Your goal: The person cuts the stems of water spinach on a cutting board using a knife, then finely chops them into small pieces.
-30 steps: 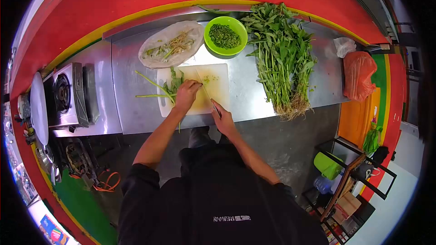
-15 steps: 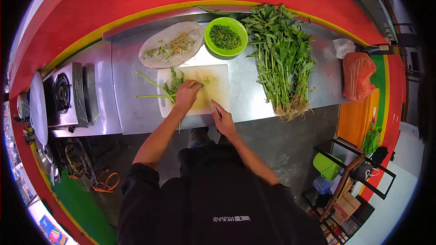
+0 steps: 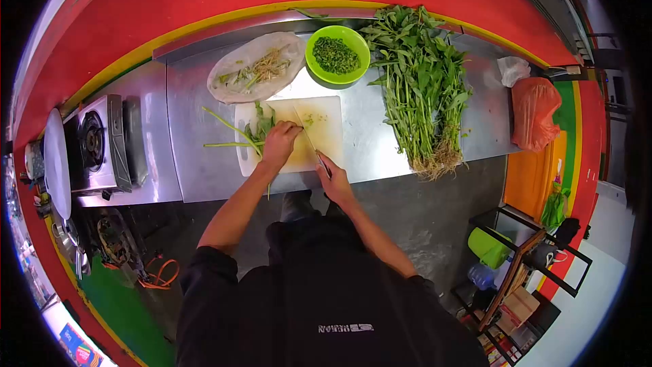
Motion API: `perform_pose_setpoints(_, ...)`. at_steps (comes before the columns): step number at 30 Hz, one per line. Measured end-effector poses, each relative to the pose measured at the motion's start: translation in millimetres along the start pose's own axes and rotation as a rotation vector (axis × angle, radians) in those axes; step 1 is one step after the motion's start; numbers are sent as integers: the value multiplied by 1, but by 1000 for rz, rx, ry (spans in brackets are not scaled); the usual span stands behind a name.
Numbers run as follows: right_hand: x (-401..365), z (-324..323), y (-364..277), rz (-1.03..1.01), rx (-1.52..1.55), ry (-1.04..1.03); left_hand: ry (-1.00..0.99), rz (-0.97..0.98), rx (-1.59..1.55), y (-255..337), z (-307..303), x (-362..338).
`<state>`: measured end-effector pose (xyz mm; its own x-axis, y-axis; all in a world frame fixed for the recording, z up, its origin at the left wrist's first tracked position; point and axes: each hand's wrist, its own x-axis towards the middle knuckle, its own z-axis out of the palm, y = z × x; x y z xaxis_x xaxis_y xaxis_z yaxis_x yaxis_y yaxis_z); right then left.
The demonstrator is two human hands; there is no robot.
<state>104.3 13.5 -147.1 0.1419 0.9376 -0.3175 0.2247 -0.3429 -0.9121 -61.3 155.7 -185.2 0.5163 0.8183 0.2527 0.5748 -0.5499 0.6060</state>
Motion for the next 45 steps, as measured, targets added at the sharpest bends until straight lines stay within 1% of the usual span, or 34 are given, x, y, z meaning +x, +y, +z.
perform_pose_setpoints(3,6,4,3,-42,-80,36,-22,14,0,-2,-2,0)
perform_pose_setpoints(5,12,2,-4,23,-103,3,-23,32,9,-1,-4,2)
perform_pose_setpoints(6,15,3,-6,-61,-107,36,-24,34,11,1,-5,2)
perform_pose_setpoints(7,15,3,-7,-63,-104,37,-23,25,21,4,-7,3)
perform_pose_setpoints(9,14,2,-9,13,-20,9,-19,16,36,5,-9,3)
perform_pose_setpoints(12,6,1,-6,-50,-25,32,-29,-9,68,3,-4,2)
perform_pose_setpoints(15,5,1,-1,-44,-58,33,-14,-13,40,0,0,3)
perform_pose_setpoints(18,13,-2,-3,-28,-119,7,-16,25,13,1,-4,4)
perform_pose_setpoints(21,18,0,-10,19,-76,3,-13,20,11,4,-7,4)
perform_pose_setpoints(24,16,1,-9,-45,-29,21,5,33,15,1,-5,2)
perform_pose_setpoints(26,10,3,-4,-44,-29,26,12,-18,-26,0,-1,1)
perform_pose_setpoints(29,12,1,2,-33,-39,18,22,28,-18,-2,0,2)
perform_pose_setpoints(31,18,1,0,-23,-45,9,13,17,-30,1,-4,4)
perform_pose_setpoints(36,24,4,-7,-77,-114,39,5,12,-36,2,-6,4)
perform_pose_setpoints(39,15,2,-5,-115,-80,44,16,3,-27,0,-3,3)
perform_pose_setpoints(42,4,1,0,-54,-19,16,34,-15,-54,-1,1,6)
perform_pose_setpoints(45,8,-1,1,-35,-62,7,17,-4,-73,-2,-3,6)
